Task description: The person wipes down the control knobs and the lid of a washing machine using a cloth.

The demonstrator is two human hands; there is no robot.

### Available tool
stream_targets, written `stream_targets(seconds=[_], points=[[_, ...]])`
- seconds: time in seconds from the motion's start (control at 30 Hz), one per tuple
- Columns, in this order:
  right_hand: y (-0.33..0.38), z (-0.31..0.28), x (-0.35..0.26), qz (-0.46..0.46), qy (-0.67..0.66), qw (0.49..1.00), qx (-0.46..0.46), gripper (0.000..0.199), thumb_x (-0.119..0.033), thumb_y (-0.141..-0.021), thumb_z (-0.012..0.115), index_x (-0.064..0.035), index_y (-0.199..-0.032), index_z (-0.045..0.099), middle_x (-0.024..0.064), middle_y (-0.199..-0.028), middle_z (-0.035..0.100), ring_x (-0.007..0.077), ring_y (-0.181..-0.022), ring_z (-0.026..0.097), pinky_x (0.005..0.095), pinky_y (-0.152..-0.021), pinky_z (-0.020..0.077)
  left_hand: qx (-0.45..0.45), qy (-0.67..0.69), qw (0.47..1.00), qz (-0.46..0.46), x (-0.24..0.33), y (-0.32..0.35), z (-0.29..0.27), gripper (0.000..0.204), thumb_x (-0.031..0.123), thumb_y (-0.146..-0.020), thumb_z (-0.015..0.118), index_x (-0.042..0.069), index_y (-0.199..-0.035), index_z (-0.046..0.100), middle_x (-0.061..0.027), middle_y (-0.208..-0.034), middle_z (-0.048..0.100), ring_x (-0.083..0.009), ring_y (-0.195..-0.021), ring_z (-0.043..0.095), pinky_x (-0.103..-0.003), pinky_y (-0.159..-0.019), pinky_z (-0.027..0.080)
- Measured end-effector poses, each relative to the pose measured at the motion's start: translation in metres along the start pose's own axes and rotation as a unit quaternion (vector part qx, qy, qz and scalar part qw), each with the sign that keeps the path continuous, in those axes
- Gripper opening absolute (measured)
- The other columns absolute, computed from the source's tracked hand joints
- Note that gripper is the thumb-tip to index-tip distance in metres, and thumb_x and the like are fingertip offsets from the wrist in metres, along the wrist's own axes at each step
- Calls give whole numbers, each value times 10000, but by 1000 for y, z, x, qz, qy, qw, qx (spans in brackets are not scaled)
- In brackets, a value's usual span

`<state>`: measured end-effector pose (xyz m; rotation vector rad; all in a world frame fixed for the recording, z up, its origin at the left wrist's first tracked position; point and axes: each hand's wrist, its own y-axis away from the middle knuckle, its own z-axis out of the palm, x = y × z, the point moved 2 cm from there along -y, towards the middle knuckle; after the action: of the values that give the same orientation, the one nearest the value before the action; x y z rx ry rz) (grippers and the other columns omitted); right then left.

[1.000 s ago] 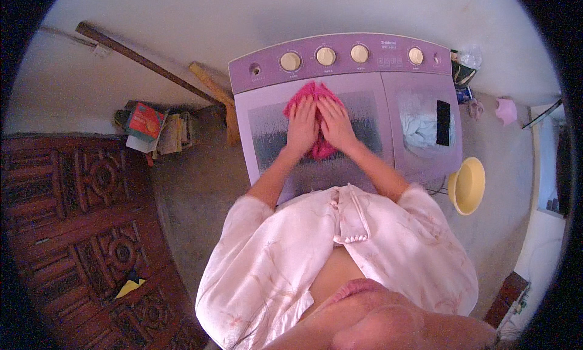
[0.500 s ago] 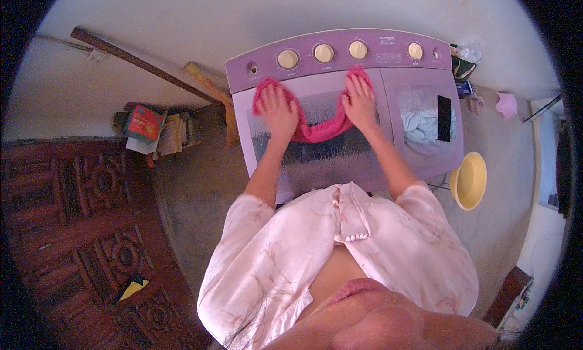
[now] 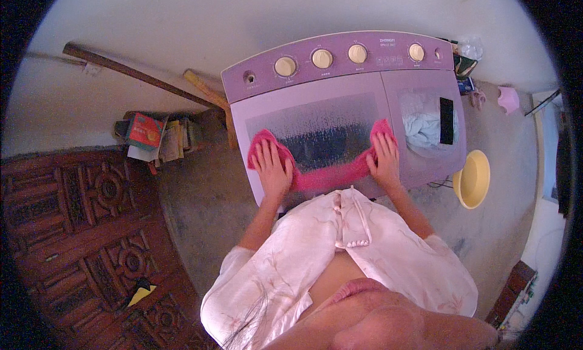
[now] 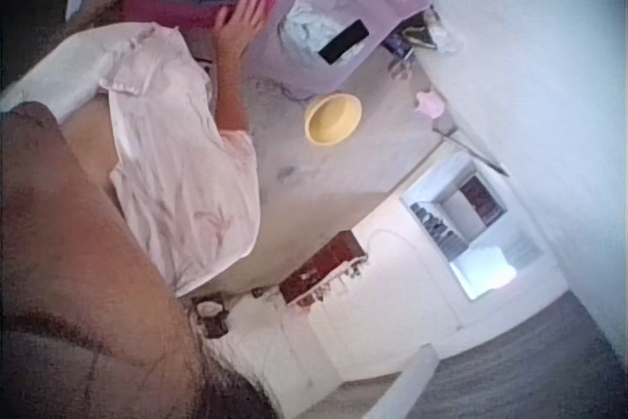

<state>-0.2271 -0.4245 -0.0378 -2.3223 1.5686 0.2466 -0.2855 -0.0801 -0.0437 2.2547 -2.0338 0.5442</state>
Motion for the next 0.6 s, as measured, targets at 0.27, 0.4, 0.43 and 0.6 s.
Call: stream_targets(seconds=[0.27, 0.4, 0.43, 0.6], points=[[-143, 51, -61, -136, -50, 982, 120, 569, -183, -876, 654, -17, -1404, 520, 180, -1482, 496, 370, -1415, 409, 567, -1181, 283, 83, 12, 996, -19, 47, -146, 45, 652, 282, -937, 571, -53, -1475, 420, -252, -1601, 331, -430, -1510, 248, -585, -1229, 138], [-52, 64, -107, -184, -75, 980, -16, 567, -224, -914, 582, -53, -1450, 517, 140, -1535, 469, 341, -1468, 362, 550, -1215, 240, 77, 36, 996, -42, 39, -141, 48, 638, 260, -944, 564, -45, -1484, 413, -250, -1603, 329, -427, -1510, 250, -585, -1229, 141], [-31, 61, -102, -169, -108, 979, -31, 567, -222, -919, 574, -70, -1461, 513, 129, -1539, 469, 338, -1469, 361, 551, -1215, 239, 96, 35, 994, -48, 34, -138, 49, 635, 257, -948, 564, -42, -1487, 411, -247, -1606, 326, -422, -1512, 248, -585, -1229, 141], [-3, 26, -25, -6, -17, 1000, -9, 557, -220, -938, 566, -114, -1482, 505, 114, -1558, 457, 340, -1471, 359, 537, -1203, 256, 98, 16, 995, -25, 29, -121, 32, 606, 249, -968, 554, -28, -1489, 417, -234, -1610, 328, -403, -1513, 263, -586, -1228, 143]])
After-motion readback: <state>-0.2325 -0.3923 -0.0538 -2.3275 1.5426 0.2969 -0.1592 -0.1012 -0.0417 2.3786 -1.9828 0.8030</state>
